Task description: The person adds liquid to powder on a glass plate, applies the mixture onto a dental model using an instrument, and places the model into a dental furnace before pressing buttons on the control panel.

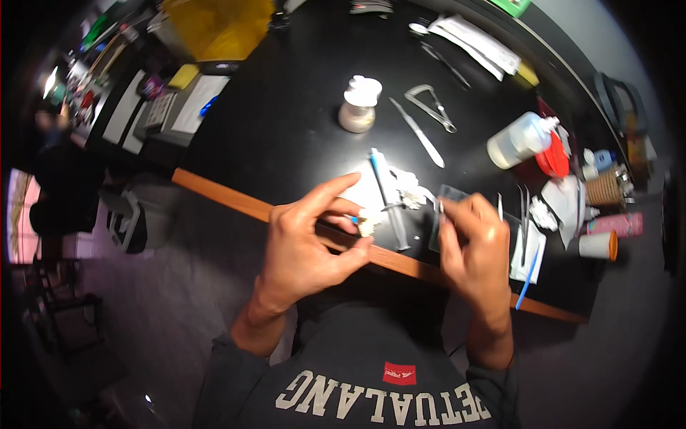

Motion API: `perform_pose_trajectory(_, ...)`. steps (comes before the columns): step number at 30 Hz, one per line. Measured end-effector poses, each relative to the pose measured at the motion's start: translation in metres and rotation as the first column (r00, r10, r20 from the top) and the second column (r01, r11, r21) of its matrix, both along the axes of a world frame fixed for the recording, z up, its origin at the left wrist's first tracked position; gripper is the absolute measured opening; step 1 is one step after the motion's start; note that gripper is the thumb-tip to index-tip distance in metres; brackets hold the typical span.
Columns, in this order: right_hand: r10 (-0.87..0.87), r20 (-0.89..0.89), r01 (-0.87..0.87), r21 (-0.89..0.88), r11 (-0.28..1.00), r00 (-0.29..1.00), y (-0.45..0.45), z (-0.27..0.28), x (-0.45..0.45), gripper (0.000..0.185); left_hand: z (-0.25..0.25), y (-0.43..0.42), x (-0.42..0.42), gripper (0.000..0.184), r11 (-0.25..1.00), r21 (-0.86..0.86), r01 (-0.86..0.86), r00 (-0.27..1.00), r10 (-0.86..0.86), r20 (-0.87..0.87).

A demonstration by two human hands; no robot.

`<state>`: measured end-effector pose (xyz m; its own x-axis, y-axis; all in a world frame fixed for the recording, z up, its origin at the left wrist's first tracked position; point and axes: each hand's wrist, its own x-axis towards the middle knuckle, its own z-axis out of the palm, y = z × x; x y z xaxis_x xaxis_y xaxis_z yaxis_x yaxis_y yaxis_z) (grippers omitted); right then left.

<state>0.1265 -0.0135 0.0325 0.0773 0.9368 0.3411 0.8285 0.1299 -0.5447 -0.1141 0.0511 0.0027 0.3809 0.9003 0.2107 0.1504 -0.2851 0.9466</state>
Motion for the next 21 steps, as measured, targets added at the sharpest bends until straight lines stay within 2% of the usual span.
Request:
perform_pose_trajectory(2,-0.054,0.165,0.051,0.022,0.998,0.985,0.017,-0.001,0.029,0.016,-0.003,0.000,0.001,0.071,1.000,0.003,0.020,1.000,-0.020,0.002)
perform_pose_trajectory(3,-0.092,0.174,0.091,0.010,0.996,0.980,0.027,-0.003,0.042,0.015,-0.010,0.003,0.005,0.067,0.995,0.097,-0.005,0.999,0.000,0.045)
perform_pose_trajectory(6,-0.226,0.156,0.246,-0.126,0.961,0.961,0.053,-0.007,0.070,0.014,-0.008,0.000,0.011,0.067,0.997,0.076,0.027,0.998,-0.032,0.061)
perform_pose_trajectory(8,-0.252,0.182,0.283,-0.178,0.942,0.951,0.064,-0.013,0.080,0.014,-0.005,-0.003,0.015,0.068,0.997,0.055,0.047,0.997,-0.050,0.054)
perform_pose_trajectory(13,-0.143,0.287,0.206,-0.199,0.958,0.947,0.077,-0.020,0.087,0.016,0.000,-0.005,0.025,0.075,0.985,0.042,0.165,0.986,-0.165,0.004)
perform_pose_trajectory(16,-0.113,0.247,0.162,-0.185,0.969,0.962,0.071,-0.012,0.088,0.016,-0.001,-0.006,0.035,0.076,0.976,0.068,0.206,0.979,-0.205,-0.013)
perform_pose_trajectory(18,-0.095,0.183,0.095,0.006,0.995,0.979,0.046,-0.004,0.103,0.017,-0.003,-0.008,0.041,0.071,0.982,0.093,0.164,0.986,-0.167,0.027)
perform_pose_trajectory(20,-0.152,0.141,0.155,-0.008,0.988,0.978,0.011,0.019,0.118,0.015,-0.001,-0.008,0.037,0.070,0.982,0.095,0.162,0.986,-0.163,0.012)
perform_pose_trajectory(21,-0.241,0.087,0.249,-0.085,0.965,0.967,-0.006,0.027,0.120,0.015,-0.001,-0.007,0.037,0.071,0.984,0.100,0.149,0.988,-0.152,0.019)
